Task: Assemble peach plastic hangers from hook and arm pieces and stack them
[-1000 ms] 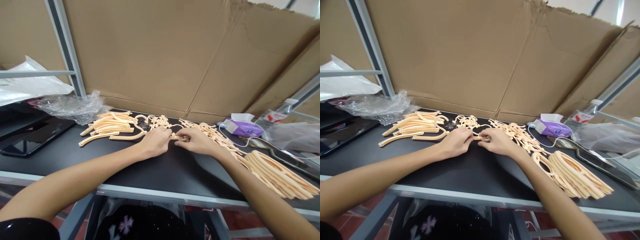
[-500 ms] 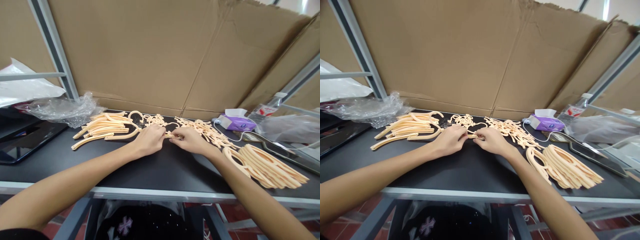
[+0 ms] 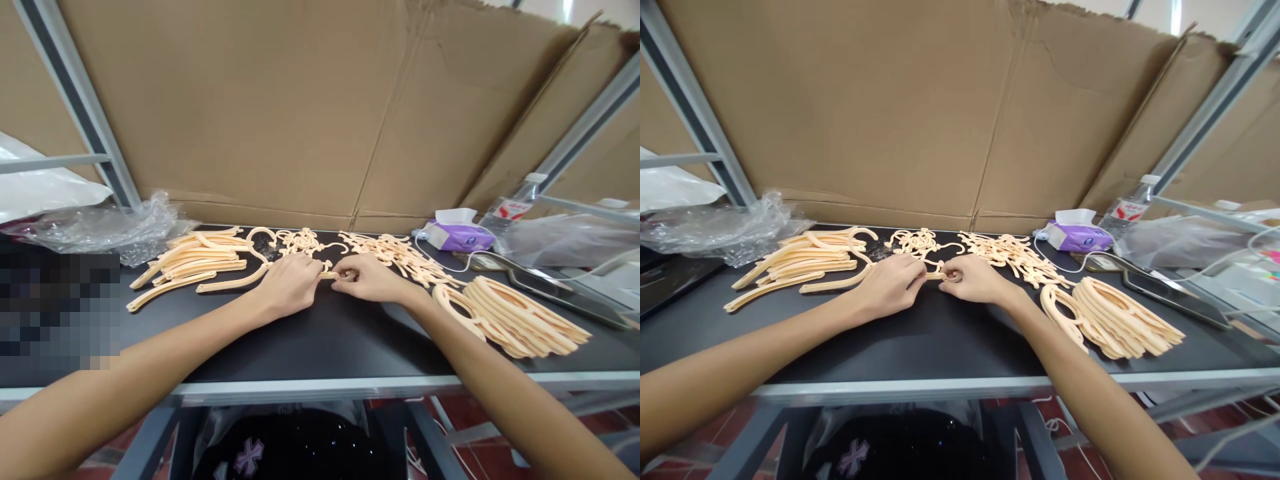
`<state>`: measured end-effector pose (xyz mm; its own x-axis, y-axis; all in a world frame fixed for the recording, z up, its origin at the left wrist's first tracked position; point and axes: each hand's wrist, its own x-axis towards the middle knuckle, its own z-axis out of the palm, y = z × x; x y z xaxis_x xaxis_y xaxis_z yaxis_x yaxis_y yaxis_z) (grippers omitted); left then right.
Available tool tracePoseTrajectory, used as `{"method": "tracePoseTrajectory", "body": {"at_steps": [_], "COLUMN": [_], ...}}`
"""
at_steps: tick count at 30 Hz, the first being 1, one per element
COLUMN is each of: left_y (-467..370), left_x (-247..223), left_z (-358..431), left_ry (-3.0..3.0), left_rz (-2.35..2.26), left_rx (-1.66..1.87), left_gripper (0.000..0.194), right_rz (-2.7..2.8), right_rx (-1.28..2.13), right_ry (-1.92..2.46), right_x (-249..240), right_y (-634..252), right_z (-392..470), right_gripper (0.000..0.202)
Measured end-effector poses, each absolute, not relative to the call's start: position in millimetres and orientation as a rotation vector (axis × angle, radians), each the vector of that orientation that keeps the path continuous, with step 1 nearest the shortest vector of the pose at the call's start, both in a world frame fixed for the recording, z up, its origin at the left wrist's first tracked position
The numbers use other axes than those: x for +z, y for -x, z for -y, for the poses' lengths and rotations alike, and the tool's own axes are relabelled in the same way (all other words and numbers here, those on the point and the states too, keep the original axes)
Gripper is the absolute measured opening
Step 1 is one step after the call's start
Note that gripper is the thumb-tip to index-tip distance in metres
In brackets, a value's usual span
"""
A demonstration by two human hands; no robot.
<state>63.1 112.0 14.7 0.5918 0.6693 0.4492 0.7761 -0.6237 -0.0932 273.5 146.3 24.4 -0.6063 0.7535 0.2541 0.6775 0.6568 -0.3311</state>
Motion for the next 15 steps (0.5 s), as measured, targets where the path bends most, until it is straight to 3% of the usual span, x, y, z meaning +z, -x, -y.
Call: {"method": "tracePoseTrajectory", "body": {"at_steps": [3,8,15], "left_y": [-63.3,-65.6,-68.8], "left_x": [13.7,12.2,11.9], "left_z": [-112.4,-111.1,-105.6], "left_ry": [2.560,2.612,2.661], "left_rz": [1.159,1.100,1.057], "left_rx": [-0.537,-0.485,-0.410], "left_gripper": [0.016,0.018,0.023], "right_rz": [2.419,2.153,2.376], "right_rx": [0.343,-0.192,-0.614], "right_ry": [1.104,1.442,1.894], "right_x": [35.3,39.9,27.8], "right_y": [-281.7,-301.9,-314.6], "right_z": [-145.6,-160.3,-167.0], "right_gripper": [0.026,0.032,0.040]}}
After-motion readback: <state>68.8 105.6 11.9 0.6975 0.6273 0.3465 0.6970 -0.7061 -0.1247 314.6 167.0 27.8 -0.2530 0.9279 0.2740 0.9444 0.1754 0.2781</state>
